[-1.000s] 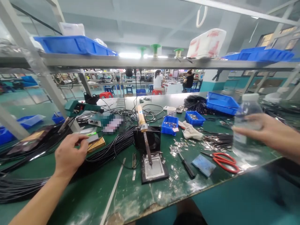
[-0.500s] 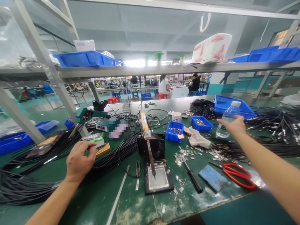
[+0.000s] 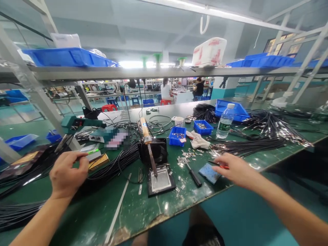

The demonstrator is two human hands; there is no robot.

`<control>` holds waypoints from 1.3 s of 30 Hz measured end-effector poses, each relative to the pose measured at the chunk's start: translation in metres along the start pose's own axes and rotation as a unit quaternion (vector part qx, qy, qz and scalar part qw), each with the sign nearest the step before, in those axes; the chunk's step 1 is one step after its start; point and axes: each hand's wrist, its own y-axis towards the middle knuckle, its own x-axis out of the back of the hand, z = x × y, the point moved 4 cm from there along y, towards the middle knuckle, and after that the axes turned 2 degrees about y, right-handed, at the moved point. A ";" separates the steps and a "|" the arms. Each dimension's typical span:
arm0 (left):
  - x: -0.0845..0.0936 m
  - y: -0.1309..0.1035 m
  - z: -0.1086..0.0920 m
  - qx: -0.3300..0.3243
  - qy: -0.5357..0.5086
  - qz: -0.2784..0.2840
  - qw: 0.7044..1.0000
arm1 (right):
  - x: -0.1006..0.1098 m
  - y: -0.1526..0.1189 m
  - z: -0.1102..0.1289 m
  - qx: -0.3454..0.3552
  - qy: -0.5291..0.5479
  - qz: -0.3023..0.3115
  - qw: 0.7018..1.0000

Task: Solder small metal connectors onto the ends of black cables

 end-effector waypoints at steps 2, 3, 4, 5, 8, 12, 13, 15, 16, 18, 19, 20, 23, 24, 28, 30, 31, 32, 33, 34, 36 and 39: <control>0.001 0.004 -0.002 0.004 -0.004 -0.003 1.000 | -0.020 -0.012 0.008 0.009 -0.022 -0.005 1.000; 0.003 0.006 -0.004 0.007 -0.005 -0.002 1.000 | -0.028 -0.014 0.009 0.009 -0.029 -0.010 0.999; 0.005 0.009 -0.006 0.011 -0.006 0.000 1.000 | -0.033 -0.015 0.008 0.008 -0.033 -0.016 0.999; 0.007 0.011 -0.010 0.015 -0.006 0.004 1.000 | -0.036 -0.015 0.007 0.004 -0.034 -0.022 0.999; 0.022 0.012 -0.025 0.029 -0.012 0.023 0.999 | -0.040 -0.013 0.001 -0.018 -0.012 -0.042 0.999; 0.052 -0.001 -0.056 0.070 -0.052 0.050 0.995 | -0.034 -0.017 -0.003 -0.065 0.077 -0.042 0.994; 0.060 -0.007 -0.064 0.086 -0.067 0.055 0.992 | -0.029 -0.020 -0.002 -0.074 0.106 -0.046 0.991; 0.077 -0.021 -0.080 0.128 -0.100 0.074 0.984 | -0.017 -0.029 0.002 -0.094 0.158 -0.062 0.981; 0.083 -0.029 -0.088 0.152 -0.120 0.091 0.977 | -0.010 -0.035 0.005 -0.104 0.181 -0.068 0.976; 0.090 -0.047 -0.107 0.201 -0.169 0.152 0.953 | -0.001 -0.046 0.017 -0.119 0.220 -0.077 0.965; 0.089 -0.057 -0.118 0.224 -0.199 0.194 0.934 | 0.001 -0.052 0.026 -0.123 0.241 -0.074 0.960; 0.087 -0.067 -0.130 0.246 -0.231 0.238 0.911 | -0.001 -0.057 0.037 -0.120 0.268 -0.060 0.954; 0.071 -0.097 -0.170 0.303 -0.317 0.358 0.824 | -0.024 -0.067 0.082 -0.068 0.365 0.039 0.928; 0.064 -0.105 -0.183 0.317 -0.342 0.386 0.796 | -0.034 -0.069 0.098 -0.046 0.396 0.073 0.914; 0.042 -0.127 -0.218 0.358 -0.407 0.442 0.715 | -0.070 -0.076 0.146 -0.013 0.466 0.148 0.872; 0.035 -0.132 -0.223 0.374 -0.420 0.443 0.698 | -0.079 -0.077 0.158 -0.015 0.476 0.158 0.865; 0.032 -0.132 -0.223 0.383 -0.423 0.438 0.695 | -0.081 -0.077 0.161 -0.016 0.478 0.161 0.864; 0.030 -0.132 -0.222 0.392 -0.424 0.431 0.694 | -0.081 -0.077 0.163 -0.017 0.478 0.163 0.863; 0.029 -0.132 -0.221 0.401 -0.423 0.423 0.694 | -0.081 -0.076 0.164 -0.016 0.477 0.164 0.863; 0.027 -0.132 -0.219 0.408 -0.421 0.417 0.694 | -0.080 -0.074 0.165 -0.016 0.474 0.165 0.865; 0.024 -0.131 -0.215 0.420 -0.418 0.410 0.693 | -0.079 -0.069 0.164 -0.017 0.463 0.164 0.871; 0.018 -0.129 -0.213 0.430 -0.414 0.407 0.691 | -0.078 -0.060 0.164 -0.025 0.445 0.161 0.881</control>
